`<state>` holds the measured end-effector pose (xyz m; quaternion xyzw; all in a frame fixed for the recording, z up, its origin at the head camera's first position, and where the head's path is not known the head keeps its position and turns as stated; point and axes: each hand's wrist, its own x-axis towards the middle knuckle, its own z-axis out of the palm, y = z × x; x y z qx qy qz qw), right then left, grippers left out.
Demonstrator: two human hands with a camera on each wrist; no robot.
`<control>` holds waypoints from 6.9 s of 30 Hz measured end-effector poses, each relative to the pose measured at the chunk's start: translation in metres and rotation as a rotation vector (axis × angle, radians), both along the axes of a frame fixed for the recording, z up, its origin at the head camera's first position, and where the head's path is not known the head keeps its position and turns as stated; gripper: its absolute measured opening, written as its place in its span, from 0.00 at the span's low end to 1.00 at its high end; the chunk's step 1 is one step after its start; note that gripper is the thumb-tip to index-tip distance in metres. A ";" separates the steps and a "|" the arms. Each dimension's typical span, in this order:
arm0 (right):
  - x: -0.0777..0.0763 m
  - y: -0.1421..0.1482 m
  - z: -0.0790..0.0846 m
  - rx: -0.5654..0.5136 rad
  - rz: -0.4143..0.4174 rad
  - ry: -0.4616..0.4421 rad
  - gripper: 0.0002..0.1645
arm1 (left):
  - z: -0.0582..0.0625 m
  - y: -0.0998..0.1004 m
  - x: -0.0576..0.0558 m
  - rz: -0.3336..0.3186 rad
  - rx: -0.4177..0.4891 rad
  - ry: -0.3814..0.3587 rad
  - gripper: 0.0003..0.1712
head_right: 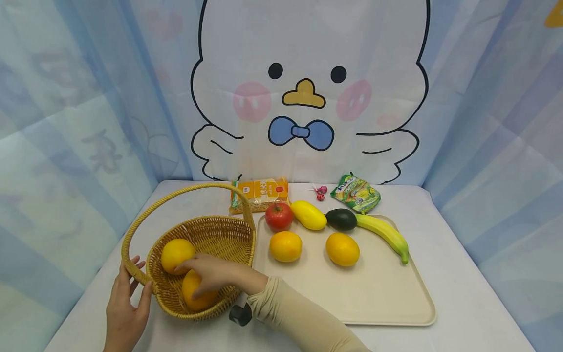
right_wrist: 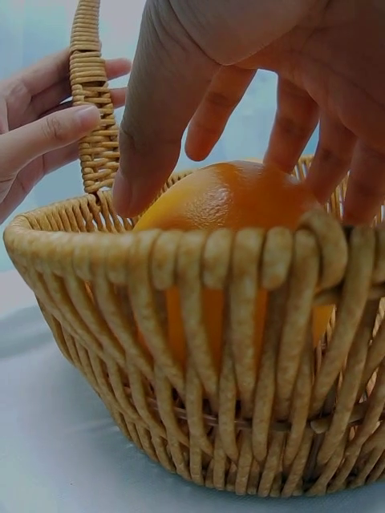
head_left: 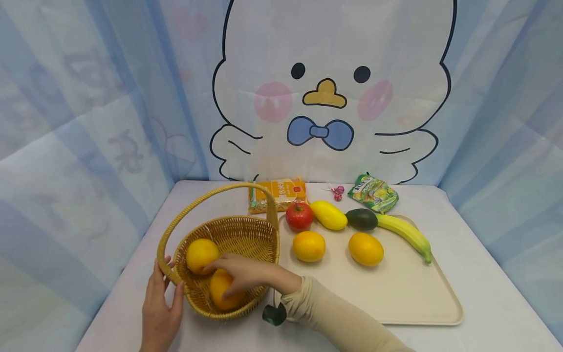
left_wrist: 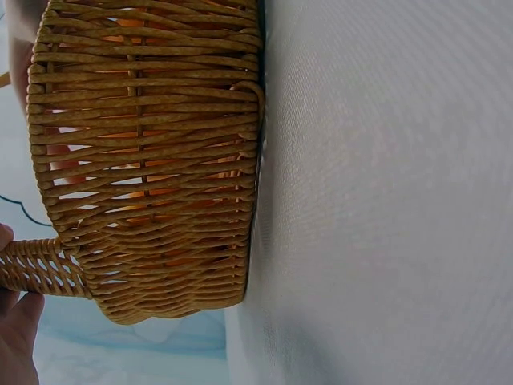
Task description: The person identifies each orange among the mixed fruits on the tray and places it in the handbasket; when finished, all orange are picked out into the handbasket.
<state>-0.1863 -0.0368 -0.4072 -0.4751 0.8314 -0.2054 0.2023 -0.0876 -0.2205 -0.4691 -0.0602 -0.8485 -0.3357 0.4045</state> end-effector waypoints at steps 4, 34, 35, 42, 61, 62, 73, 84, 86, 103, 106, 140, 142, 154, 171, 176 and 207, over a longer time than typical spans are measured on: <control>-0.001 0.002 0.000 -0.002 -0.005 0.001 0.38 | 0.000 0.000 0.000 -0.002 -0.002 0.003 0.55; -0.005 0.043 0.034 -0.157 -0.095 0.054 0.37 | 0.003 0.004 0.000 0.016 0.021 -0.025 0.56; -0.004 0.046 0.035 -0.166 -0.097 0.051 0.37 | 0.003 0.004 0.000 0.014 0.021 -0.020 0.55; -0.002 0.064 0.044 -0.197 -0.151 0.032 0.38 | 0.001 0.002 0.000 0.005 0.015 0.005 0.55; -0.002 0.156 0.069 -0.309 -0.405 0.000 0.38 | -0.001 0.003 0.001 0.018 0.033 -0.009 0.54; -0.001 0.162 0.070 -0.321 -0.416 -0.015 0.38 | -0.001 0.003 0.001 0.021 0.035 -0.019 0.53; -0.003 0.214 0.073 -0.329 -0.530 0.047 0.40 | -0.002 0.003 0.002 0.044 0.034 -0.048 0.53; -0.008 0.244 0.068 -0.373 -0.558 -0.011 0.43 | 0.001 0.006 0.003 0.077 0.023 -0.074 0.53; -0.008 0.248 0.066 -0.374 -0.566 -0.010 0.42 | 0.001 0.006 0.003 0.079 0.022 -0.079 0.53; -0.009 0.277 0.060 -0.330 -0.637 0.012 0.44 | 0.002 0.007 0.002 0.089 0.022 -0.099 0.55; -0.013 0.282 0.056 -0.311 -0.667 0.013 0.45 | 0.002 0.007 0.002 0.084 0.022 -0.094 0.54; -0.043 0.323 -0.019 -0.188 -0.754 -0.191 0.42 | 0.002 0.005 0.002 0.034 0.016 -0.036 0.52; -0.044 0.322 -0.021 -0.176 -0.764 -0.201 0.42 | 0.002 0.005 0.002 0.035 0.018 -0.038 0.52; -0.045 0.321 -0.034 -0.143 -0.794 -0.310 0.48 | 0.002 0.006 0.002 0.054 0.020 -0.055 0.51; -0.045 0.322 -0.040 -0.172 -0.774 -0.281 0.46 | 0.004 0.008 0.002 0.063 0.021 -0.061 0.54; -0.045 0.322 -0.040 -0.171 -0.767 -0.249 0.45 | 0.004 0.007 0.001 0.057 0.022 -0.050 0.54; -0.042 0.319 -0.043 -0.187 -0.778 -0.231 0.45 | 0.000 0.007 0.003 0.059 0.018 -0.051 0.50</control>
